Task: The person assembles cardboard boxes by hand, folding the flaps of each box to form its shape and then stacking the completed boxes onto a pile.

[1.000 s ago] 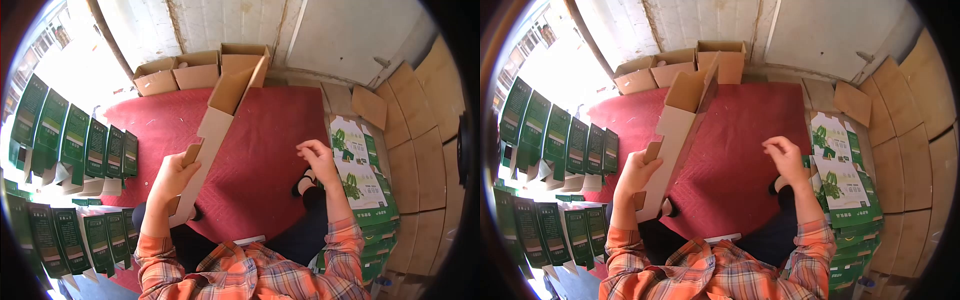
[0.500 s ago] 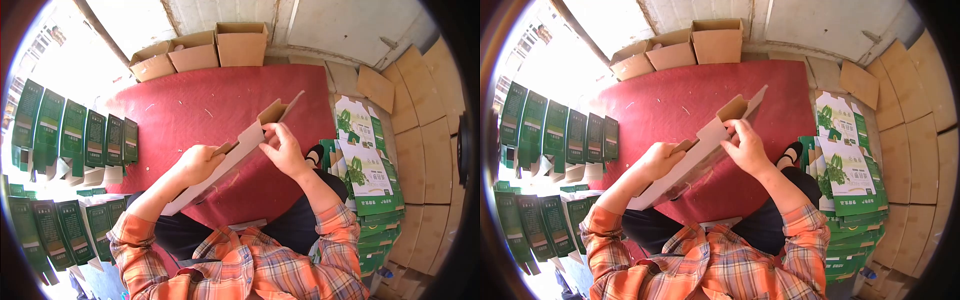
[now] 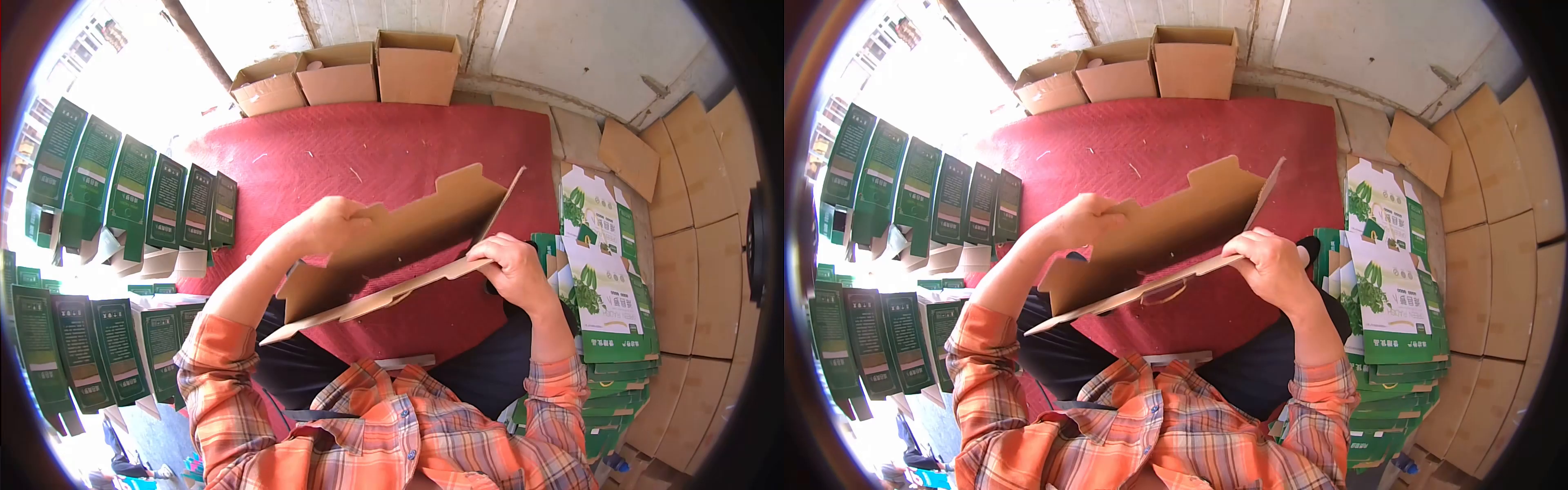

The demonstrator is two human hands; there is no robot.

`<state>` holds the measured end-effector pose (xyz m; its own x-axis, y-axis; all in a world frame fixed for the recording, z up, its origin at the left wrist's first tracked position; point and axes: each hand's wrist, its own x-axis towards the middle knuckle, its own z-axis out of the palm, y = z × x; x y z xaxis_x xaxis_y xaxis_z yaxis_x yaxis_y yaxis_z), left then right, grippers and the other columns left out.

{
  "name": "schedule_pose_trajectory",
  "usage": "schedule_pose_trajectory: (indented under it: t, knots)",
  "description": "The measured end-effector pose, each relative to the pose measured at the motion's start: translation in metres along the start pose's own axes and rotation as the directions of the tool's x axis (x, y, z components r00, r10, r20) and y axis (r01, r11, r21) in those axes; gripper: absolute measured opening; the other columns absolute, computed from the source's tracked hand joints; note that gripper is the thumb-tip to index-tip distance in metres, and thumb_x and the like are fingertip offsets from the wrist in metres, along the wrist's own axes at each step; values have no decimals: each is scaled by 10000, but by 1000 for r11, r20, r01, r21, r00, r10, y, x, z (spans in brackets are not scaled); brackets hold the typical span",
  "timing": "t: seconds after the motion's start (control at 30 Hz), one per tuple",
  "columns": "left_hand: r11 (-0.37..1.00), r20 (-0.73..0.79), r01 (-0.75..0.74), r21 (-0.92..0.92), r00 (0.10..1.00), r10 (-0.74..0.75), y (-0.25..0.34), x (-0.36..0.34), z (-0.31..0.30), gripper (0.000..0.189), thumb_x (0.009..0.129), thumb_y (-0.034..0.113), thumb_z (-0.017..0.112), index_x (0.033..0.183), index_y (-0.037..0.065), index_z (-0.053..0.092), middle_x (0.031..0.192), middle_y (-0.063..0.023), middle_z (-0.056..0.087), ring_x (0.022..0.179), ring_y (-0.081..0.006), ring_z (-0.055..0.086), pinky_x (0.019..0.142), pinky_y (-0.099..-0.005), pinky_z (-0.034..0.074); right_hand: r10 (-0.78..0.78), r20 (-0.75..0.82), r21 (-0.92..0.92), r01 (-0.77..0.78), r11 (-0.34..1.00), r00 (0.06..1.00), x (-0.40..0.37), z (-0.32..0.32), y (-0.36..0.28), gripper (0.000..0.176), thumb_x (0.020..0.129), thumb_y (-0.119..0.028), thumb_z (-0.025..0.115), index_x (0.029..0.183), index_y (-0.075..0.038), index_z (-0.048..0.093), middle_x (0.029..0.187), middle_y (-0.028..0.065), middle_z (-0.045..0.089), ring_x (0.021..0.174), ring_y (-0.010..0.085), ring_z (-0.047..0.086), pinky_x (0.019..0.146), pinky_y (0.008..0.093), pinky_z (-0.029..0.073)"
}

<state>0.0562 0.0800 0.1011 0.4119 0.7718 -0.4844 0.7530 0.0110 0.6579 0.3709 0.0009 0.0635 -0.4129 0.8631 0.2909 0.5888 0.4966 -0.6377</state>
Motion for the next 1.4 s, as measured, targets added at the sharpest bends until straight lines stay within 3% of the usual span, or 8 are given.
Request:
schedule_pose_trajectory:
  t: [0.2, 0.33, 0.47, 0.67, 0.8, 0.87, 1.07, 1.4]
  knots:
    - [939, -321, -180, 295, 906, 275, -31, 12, -21, 262, 877, 228, 585, 1052, 58, 681, 929, -236, 660, 880, -412, 634, 787, -439, 507, 221, 77, 51, -225, 973, 972, -14, -15, -2, 63, 833, -99, 679, 866, -46, 668, 790, 114, 669, 712, 281, 654, 638, 345, 499]
    - [967, -385, -145, 209, 897, 218, -33, 10, -35, 237, 874, 192, 591, 1014, 21, 676, 900, -257, 640, 865, -397, 642, 769, -430, 502, 431, 166, 72, -447, 892, 887, -14, -25, 3, 71, 850, -82, 647, 897, -32, 664, 794, 134, 676, 704, 264, 669, 648, 339, 502]
    - [996, -404, -61, 60, 911, 80, -34, 13, -25, 221, 864, 160, 602, 997, -5, 664, 875, -256, 641, 831, -391, 644, 758, -415, 502, 310, -9, 116, -307, 945, 951, -20, -7, 41, 101, 853, -73, 643, 940, -23, 646, 1009, 145, 713, 672, 191, 644, 643, 311, 496]
    - [989, -536, -122, 78, 832, 145, -14, 1, -33, 161, 837, 101, 613, 927, -31, 631, 841, -229, 645, 801, -363, 639, 752, -385, 497, 386, 39, 183, -387, 904, 921, -14, -20, 30, 85, 864, -59, 628, 932, -8, 625, 1270, 174, 625, 694, 116, 603, 672, 290, 495]
    - [972, -553, -169, 163, 801, 232, -25, 7, -34, 168, 847, 97, 616, 948, -36, 635, 775, -176, 626, 689, -247, 607, 680, -348, 480, 373, 88, 187, -383, 905, 924, -16, -14, 21, 147, 892, -143, 602, 950, -13, 638, 1292, 180, 602, 800, 236, 671, 722, 345, 493]
    - [969, -507, -152, 194, 830, 232, -41, 21, -19, 154, 836, 92, 616, 925, -34, 623, 828, -233, 629, 786, -367, 627, 738, -375, 494, 389, 125, 72, -399, 914, 913, -15, -1, 27, 197, 908, -198, 571, 961, -27, 652, 1289, 170, 605, 859, 281, 668, 755, 369, 487]
    - [892, -433, -135, -432, 899, -73, -76, 30, -13, 167, 906, 166, 632, 953, 11, 671, 894, -68, 696, 833, -134, 621, 755, -297, 499, 406, 47, -145, -396, 907, 913, -7, 18, 38, 310, 931, -312, 497, 1026, -83, 684, 1150, 117, 675, 966, 352, 648, 790, 486, 470]
    - [929, -541, -202, -310, 841, 2, -102, 10, -13, 202, 898, 173, 651, 1016, 15, 697, 1027, -52, 681, 928, -125, 627, 817, -291, 516, 446, -187, -376, -483, 790, 875, 16, 42, 45, 331, 906, -370, 597, 822, -52, 620, 838, 143, 649, 740, 381, 636, 666, 481, 493]
